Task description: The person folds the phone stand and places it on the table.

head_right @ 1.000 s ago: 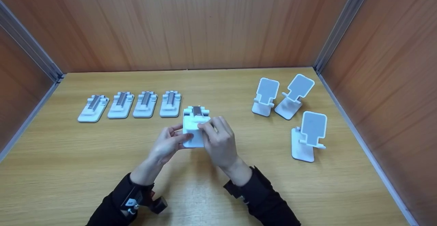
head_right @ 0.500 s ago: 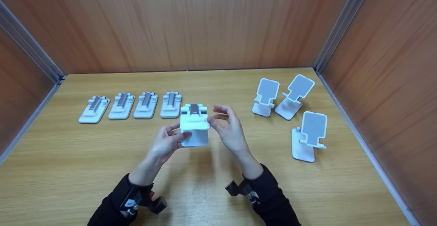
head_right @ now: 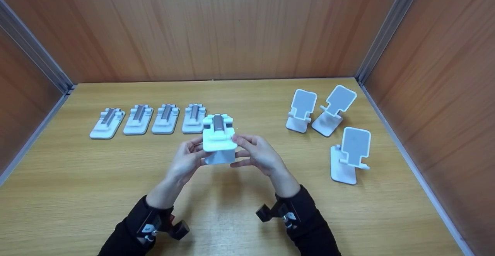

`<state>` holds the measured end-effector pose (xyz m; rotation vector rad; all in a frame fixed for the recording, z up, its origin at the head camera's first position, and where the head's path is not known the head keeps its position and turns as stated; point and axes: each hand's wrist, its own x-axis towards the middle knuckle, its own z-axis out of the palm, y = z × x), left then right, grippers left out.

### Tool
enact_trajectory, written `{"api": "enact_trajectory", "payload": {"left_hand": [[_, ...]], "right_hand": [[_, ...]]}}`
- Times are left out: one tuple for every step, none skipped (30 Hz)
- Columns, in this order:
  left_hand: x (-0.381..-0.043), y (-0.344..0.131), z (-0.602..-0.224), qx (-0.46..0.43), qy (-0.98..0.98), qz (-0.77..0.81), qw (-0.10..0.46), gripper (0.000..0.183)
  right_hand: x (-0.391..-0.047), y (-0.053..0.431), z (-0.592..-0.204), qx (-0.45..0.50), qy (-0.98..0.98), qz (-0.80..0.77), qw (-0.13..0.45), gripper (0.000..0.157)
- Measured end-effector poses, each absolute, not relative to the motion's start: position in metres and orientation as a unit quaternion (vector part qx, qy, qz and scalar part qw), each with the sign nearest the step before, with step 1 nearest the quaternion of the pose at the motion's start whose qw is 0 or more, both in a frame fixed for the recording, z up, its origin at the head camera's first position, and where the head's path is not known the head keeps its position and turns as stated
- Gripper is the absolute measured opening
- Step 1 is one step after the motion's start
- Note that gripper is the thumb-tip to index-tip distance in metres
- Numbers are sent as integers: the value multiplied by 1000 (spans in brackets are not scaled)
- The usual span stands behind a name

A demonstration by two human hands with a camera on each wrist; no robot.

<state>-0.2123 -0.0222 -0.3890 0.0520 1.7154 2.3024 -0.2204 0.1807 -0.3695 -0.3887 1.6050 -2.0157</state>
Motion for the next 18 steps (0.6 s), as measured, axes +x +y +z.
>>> {"api": "enact_trajectory", "payload": {"left_hand": [[-212, -23, -389, 21, 595, 792, 135, 44], [-213, -23, -388, 24, 600, 788, 135, 44], [-213, -24, -387, 26, 605, 784, 133, 43], [-213, -24, -386, 27, 607, 783, 131, 42], [-213, -25, -385, 32, 607, 784, 127, 41], [-213, -26, -383, 35, 607, 784, 124, 40], [-213, -27, -382, 40, 606, 786, 121, 40], [-213, -28, -380, 43, 604, 787, 118, 42], [-212, -29, -379, 50, 601, 789, 118, 44], [-212, -29, -377, 59, 598, 790, 120, 47], [-211, -30, -375, 67, 599, 788, 123, 49], [-211, -31, -374, 76, 602, 785, 128, 51], [-210, -32, -373, 85, 605, 780, 131, 53], [-209, -32, -373, 92, 611, 775, 135, 56], [-209, -33, -372, 98, 616, 770, 139, 57], [-209, -33, -372, 101, 619, 766, 143, 59], [-208, -33, -372, 102, 621, 763, 147, 62], [-208, -33, -372, 102, 623, 761, 151, 65]], "right_hand": [[-220, 181, -370, -142, 592, -748, 264, 47], [-220, 181, -370, -139, 591, -750, 261, 45], [-220, 180, -370, -135, 590, -753, 259, 44], [-220, 180, -371, -130, 589, -756, 255, 42], [-220, 180, -371, -125, 586, -760, 251, 40], [-220, 180, -372, -120, 584, -764, 246, 38], [-220, 179, -372, -116, 582, -768, 241, 37], [-220, 179, -372, -111, 579, -772, 236, 35], [-220, 179, -372, -106, 577, -776, 233, 34], [-220, 179, -372, -101, 575, -779, 229, 32], [-220, 179, -372, -98, 573, -781, 226, 31], [-220, 179, -372, -94, 574, -782, 224, 31], [-220, 179, -372, -90, 575, -782, 223, 30], [-220, 179, -371, -87, 576, -782, 222, 30], [-220, 179, -371, -84, 580, -780, 221, 29], [-220, 178, -371, -81, 583, -778, 219, 29], [-219, 178, -371, -78, 586, -777, 217, 28], [-219, 178, -371, -76, 590, -775, 215, 27]]}}
